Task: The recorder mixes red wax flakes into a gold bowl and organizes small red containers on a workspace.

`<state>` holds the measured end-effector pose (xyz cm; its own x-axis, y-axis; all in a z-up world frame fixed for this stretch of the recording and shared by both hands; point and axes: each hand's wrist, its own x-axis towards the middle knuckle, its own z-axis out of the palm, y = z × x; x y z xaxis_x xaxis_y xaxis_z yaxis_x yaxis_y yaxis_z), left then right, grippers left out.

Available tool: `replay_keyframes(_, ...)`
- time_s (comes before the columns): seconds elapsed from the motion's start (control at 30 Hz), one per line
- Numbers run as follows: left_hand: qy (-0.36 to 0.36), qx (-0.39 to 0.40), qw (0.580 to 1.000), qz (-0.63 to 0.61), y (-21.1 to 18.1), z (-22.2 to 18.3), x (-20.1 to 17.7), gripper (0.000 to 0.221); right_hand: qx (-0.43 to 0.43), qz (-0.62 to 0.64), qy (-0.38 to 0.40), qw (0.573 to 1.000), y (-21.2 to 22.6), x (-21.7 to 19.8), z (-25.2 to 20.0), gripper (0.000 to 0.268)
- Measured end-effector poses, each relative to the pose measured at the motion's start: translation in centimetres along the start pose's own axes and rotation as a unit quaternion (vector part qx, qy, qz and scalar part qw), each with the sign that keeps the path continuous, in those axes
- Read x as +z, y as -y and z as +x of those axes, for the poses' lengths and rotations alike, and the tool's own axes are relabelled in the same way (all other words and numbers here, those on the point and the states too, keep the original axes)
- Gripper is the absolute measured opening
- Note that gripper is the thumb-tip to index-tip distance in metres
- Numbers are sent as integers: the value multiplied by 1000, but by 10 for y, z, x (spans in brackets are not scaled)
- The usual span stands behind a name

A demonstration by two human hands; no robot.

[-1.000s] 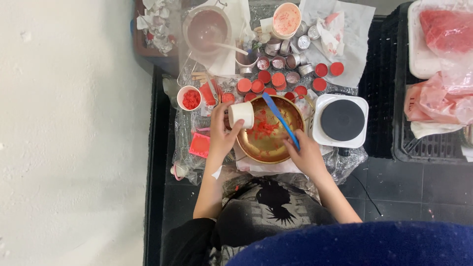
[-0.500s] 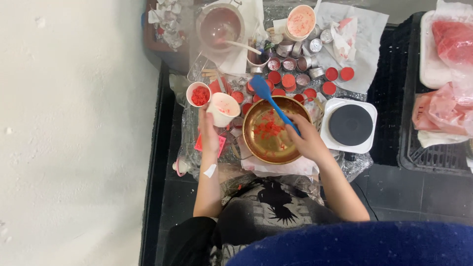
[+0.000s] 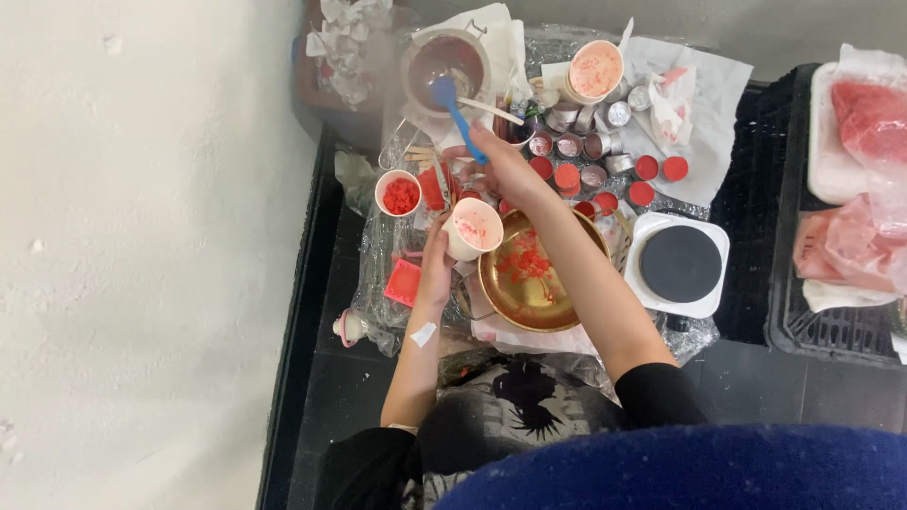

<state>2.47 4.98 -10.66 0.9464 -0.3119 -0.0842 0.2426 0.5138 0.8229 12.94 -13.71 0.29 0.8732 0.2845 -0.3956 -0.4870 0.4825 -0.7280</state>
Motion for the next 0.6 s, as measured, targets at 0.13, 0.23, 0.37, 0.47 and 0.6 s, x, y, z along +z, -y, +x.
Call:
replay_keyframes(0.13, -50, -41, 996, -62, 8, 6, -3, 49, -63, -206, -84, 973, -23, -16, 0, 78)
replay_keyframes(0.23, -36, -71, 996, -43, 0, 6, 13, 52, -143, -219, -24, 965, -41, -39, 1, 88)
replay_keyframes(0.37, -10, -50, 998, 21, 7, 5, 21, 48, -208, -202, -20, 957, -40, -33, 1, 84)
replay_keyframes(0.47, -24, -48, 998, 16, -1, 4, 24, 47, -187, -216, -84, 955, -34, -31, -4, 76)
replay_keyframes(0.6, -9, 18, 997, 79, -3, 3, 18, 43, -173, -212, -101, 956, -42, -47, -42, 62)
